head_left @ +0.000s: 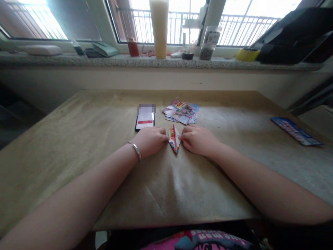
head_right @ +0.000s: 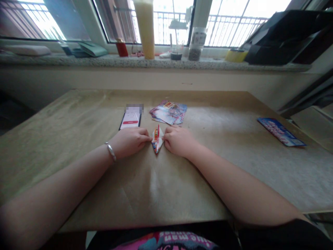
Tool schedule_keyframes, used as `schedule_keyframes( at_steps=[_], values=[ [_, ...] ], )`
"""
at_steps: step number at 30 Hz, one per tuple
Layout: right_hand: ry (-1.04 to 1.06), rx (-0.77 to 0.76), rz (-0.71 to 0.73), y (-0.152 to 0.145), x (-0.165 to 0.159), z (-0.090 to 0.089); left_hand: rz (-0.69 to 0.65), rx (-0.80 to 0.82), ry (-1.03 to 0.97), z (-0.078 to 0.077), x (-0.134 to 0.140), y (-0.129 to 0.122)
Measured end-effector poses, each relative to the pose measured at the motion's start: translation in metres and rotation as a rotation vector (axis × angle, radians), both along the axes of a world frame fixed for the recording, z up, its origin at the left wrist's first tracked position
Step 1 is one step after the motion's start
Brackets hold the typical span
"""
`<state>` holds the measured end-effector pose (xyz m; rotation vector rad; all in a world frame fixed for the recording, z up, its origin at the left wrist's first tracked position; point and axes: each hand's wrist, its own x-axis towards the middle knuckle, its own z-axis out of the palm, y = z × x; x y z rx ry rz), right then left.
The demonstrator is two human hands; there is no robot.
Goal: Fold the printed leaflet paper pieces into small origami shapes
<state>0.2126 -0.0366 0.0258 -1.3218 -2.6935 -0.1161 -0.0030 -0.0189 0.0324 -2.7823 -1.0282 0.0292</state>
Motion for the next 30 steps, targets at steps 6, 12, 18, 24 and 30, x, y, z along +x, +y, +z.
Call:
schedule_keyframes(
  at_steps=[6, 12, 18, 24, 30],
  values=[
    [0.024, -0.036, -0.033, -0.001, 0.002, 0.001, -0.034, -0.046, -0.146, -0.006, -0.004, 0.004],
    [0.046, -0.042, -0.1, -0.011, -0.004, 0.003, -0.103, -0.121, -0.262, -0.012, -0.007, 0.01],
    [0.026, 0.012, -0.165, -0.023, -0.015, 0.0, -0.115, -0.156, -0.349, -0.014, -0.008, 0.011],
    [0.092, -0.025, -0.083, -0.019, -0.012, -0.006, -0.114, -0.125, -0.37, -0.013, -0.008, 0.01],
    [0.097, 0.017, 0.114, -0.001, 0.007, -0.008, -0.212, -0.104, -0.4, -0.016, -0.005, 0.008]
  ],
)
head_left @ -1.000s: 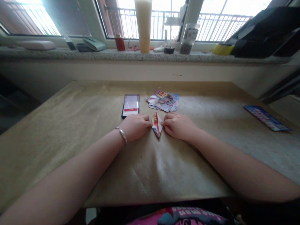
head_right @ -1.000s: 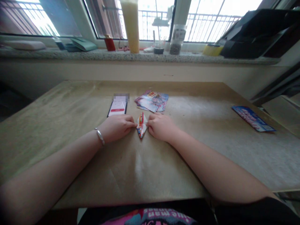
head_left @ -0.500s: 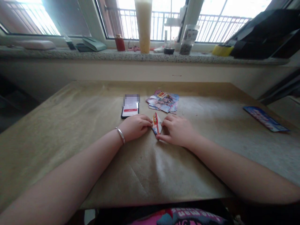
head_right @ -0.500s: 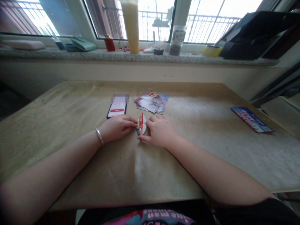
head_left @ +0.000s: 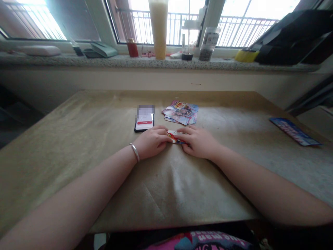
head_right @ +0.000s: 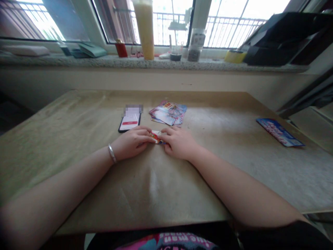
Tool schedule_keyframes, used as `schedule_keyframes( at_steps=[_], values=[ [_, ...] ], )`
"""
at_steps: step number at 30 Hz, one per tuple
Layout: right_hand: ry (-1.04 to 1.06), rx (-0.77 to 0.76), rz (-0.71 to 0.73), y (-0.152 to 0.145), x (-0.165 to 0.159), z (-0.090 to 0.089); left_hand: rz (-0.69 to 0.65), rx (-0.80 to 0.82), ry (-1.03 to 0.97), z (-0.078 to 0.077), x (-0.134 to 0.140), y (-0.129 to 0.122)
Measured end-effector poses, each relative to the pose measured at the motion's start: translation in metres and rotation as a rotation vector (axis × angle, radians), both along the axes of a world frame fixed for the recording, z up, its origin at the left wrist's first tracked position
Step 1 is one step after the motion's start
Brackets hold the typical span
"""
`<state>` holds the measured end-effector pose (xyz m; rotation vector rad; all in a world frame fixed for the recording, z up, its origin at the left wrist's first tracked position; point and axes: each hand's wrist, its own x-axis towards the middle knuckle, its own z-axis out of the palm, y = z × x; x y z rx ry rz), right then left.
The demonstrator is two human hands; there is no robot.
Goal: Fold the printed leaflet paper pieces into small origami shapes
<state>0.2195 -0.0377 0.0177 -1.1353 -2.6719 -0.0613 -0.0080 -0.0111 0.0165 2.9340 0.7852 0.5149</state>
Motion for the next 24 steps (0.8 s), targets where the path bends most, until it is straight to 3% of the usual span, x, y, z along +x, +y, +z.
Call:
schedule_keyframes(
  at_steps=[3, 10, 24],
  values=[
    [0.017, 0.019, 0.088, 0.01, 0.009, -0.004, -0.008, -0.018, -0.012, -0.004, 0.003, -0.004],
    [0.054, 0.035, 0.114, 0.016, 0.006, -0.012, 0.028, -0.086, 0.115, -0.009, 0.009, -0.009],
    [-0.088, -0.003, 0.005, 0.016, 0.011, 0.005, 0.087, -0.036, 0.386, 0.017, -0.006, -0.006]
  ],
)
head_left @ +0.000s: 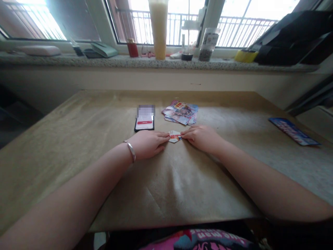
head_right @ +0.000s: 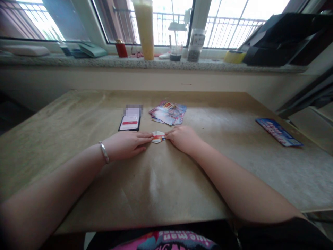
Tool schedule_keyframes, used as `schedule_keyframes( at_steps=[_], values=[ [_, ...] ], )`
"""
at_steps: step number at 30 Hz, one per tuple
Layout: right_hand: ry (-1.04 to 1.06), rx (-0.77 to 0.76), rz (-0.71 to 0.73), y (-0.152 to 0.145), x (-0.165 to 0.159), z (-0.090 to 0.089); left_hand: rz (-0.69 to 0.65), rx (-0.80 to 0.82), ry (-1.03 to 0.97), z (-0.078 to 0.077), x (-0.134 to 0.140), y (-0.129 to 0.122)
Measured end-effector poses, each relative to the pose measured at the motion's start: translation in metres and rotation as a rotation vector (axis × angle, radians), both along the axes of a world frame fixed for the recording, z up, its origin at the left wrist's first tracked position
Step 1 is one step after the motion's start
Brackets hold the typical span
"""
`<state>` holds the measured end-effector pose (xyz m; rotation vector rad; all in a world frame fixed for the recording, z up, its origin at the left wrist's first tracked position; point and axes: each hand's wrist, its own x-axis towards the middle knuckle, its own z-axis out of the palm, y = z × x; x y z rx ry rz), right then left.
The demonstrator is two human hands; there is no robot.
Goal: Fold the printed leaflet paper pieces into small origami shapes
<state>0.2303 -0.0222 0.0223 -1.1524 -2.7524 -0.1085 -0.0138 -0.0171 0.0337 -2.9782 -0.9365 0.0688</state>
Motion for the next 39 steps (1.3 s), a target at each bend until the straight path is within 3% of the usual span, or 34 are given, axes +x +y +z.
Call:
schedule_keyframes(
  at_steps=[7, 18, 23, 31, 36, 39],
  values=[
    [-0.048, -0.019, -0.079, -0.005, 0.005, 0.004, -0.029, 0.035, -0.018, 0.007, -0.008, 0.007],
    [-0.191, -0.009, -0.211, -0.007, 0.005, 0.013, 0.079, 0.027, 0.039, 0.012, -0.013, 0.008],
    [-0.209, -0.033, -0.211, -0.007, 0.007, 0.014, 0.141, 0.085, 0.075, 0.014, -0.018, 0.009],
    [-0.152, 0.031, -0.17, -0.009, 0.004, 0.008, 0.119, 0.154, 0.081, 0.011, -0.015, 0.007],
    [-0.115, 0.084, -0.106, -0.01, -0.001, 0.002, 0.078, 0.283, 0.079, 0.009, -0.005, 0.001],
    [-0.08, 0.094, -0.063, -0.009, -0.003, -0.002, -0.042, 0.284, -0.021, 0.003, -0.002, 0.002]
  ],
)
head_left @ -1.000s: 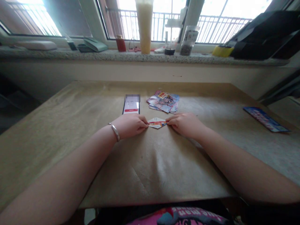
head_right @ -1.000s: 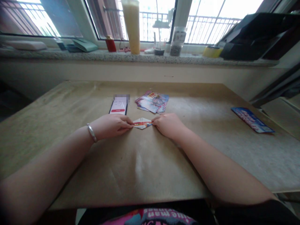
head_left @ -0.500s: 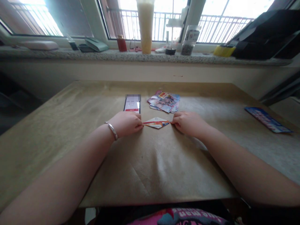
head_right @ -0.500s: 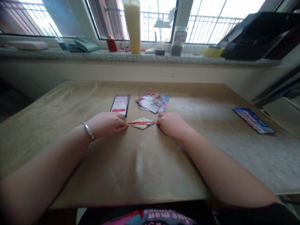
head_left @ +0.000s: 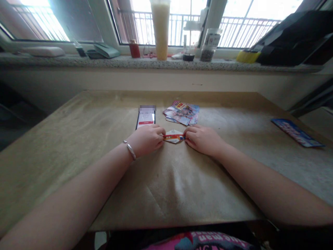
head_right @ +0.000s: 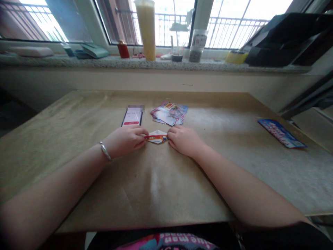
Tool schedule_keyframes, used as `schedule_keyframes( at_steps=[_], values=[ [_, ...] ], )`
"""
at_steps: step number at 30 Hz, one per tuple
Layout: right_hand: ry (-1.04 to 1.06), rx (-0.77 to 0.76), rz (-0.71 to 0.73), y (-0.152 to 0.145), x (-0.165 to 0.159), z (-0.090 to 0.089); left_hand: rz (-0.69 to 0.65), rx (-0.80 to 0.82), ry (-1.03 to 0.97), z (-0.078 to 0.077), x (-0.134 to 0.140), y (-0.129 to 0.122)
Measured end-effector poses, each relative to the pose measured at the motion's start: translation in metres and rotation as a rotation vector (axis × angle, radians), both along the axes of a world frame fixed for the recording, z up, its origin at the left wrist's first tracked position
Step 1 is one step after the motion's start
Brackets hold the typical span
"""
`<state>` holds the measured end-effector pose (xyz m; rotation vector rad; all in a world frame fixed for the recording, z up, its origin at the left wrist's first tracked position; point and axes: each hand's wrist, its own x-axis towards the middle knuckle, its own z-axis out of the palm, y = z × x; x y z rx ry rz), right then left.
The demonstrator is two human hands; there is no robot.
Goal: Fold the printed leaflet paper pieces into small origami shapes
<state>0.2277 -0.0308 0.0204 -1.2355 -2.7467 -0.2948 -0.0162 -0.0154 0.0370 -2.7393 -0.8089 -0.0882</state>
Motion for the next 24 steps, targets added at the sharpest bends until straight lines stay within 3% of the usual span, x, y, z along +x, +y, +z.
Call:
schedule_keyframes(
  at_steps=[3, 10, 16, 24],
  values=[
    [0.057, -0.005, 0.03, 0.001, -0.001, -0.004, -0.114, -0.028, -0.07, -0.007, 0.002, 0.002],
    [0.233, -0.007, 0.24, 0.005, -0.009, -0.014, -0.1, 0.003, -0.09, -0.014, 0.011, 0.001],
    [0.315, -0.015, 0.203, 0.009, -0.012, -0.019, -0.091, -0.004, -0.144, -0.023, 0.013, 0.003],
    [0.214, 0.035, 0.186, 0.007, -0.014, -0.017, -0.007, 0.015, -0.109, -0.023, 0.019, -0.002]
  ],
)
